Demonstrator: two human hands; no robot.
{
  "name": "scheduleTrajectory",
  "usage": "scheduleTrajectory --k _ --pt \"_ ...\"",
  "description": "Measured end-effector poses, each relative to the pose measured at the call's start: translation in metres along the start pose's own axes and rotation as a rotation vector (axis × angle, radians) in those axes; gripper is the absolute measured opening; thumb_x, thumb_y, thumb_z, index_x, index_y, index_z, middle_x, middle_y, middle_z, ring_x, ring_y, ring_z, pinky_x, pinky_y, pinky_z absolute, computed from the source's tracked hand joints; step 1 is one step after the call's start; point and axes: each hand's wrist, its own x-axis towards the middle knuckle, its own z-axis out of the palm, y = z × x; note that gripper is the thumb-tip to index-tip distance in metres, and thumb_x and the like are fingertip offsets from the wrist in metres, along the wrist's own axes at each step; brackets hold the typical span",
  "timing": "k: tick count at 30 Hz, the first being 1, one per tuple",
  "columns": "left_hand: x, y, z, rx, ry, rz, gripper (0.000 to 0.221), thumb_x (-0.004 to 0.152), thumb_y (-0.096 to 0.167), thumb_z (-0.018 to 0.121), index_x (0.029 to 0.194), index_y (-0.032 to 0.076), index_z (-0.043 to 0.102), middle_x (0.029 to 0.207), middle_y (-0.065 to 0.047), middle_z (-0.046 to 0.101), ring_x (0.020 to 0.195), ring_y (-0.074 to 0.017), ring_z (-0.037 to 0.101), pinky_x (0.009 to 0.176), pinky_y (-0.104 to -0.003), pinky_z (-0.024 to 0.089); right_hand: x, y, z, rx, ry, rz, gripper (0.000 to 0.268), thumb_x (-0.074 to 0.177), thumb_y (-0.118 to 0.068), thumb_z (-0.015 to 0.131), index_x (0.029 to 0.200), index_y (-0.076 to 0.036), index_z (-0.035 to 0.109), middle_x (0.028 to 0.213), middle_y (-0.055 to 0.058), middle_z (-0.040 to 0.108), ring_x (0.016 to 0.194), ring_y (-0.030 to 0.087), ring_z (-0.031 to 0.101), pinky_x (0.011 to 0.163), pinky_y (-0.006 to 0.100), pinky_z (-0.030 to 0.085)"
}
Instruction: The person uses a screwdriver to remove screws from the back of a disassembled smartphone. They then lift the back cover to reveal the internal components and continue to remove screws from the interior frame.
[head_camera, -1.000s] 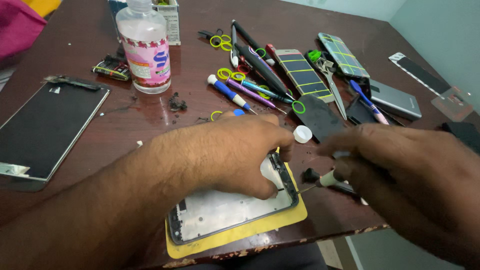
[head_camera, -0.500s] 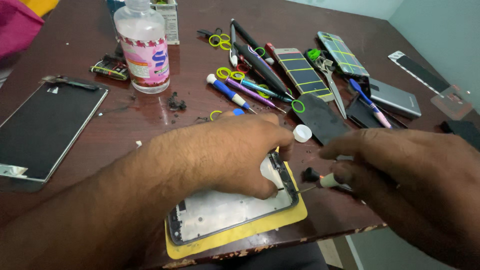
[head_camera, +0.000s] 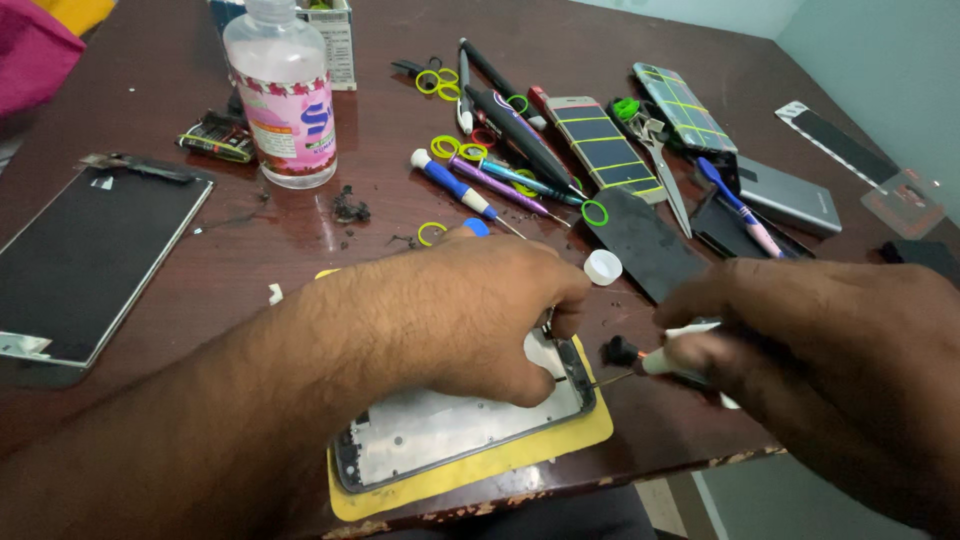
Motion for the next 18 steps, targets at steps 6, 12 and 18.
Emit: scheduleTrajectory --k 6,12,18 --pt "-0.001 0.003 -0.004 -0.011 -0.044 -0.053 0.043 0.068 0.038 0.077 0.104 0.016 0.070 0.100 -0.005 0.072 0.104 -0.0242 0.069 0.095 -0.042 0.050 0.003 -0.011 -0.010 -0.090 -0.231 0.432 0.034 0.091 -0.025 0.076 0.123 -0.028 0.069 0.089 -0.004 0.073 0.075 0.014 0.071 0.068 0.031 0.059" --pt "-0.003 0.015 -0.008 -0.011 -0.047 -0.072 0.035 0.072 0.037 0.075 0.102 0.017 0.075 0.104 -0.005 0.076 0.106 -0.0293 0.065 0.100 -0.043 0.048 0.002 0.002 0.001 -0.093 -0.123 0.244 0.024 0.093 -0.026 0.075 0.117 -0.024 0.072 0.091 -0.001 0.073 0.079 0.011 0.075 0.070 0.031 0.056" --pt "0.001 0.024 0.001 -0.007 0.029 0.016 0.032 0.069 0.036 0.072 0.090 0.013 0.077 0.090 -0.012 0.077 0.093 -0.0354 0.070 0.108 -0.047 0.041 -0.001 0.005 0.000 0.054 -0.019 0.014 0.039 0.084 -0.023 0.078 0.123 -0.020 0.073 0.104 0.001 0.070 0.088 0.011 0.071 0.073 0.030 0.057"
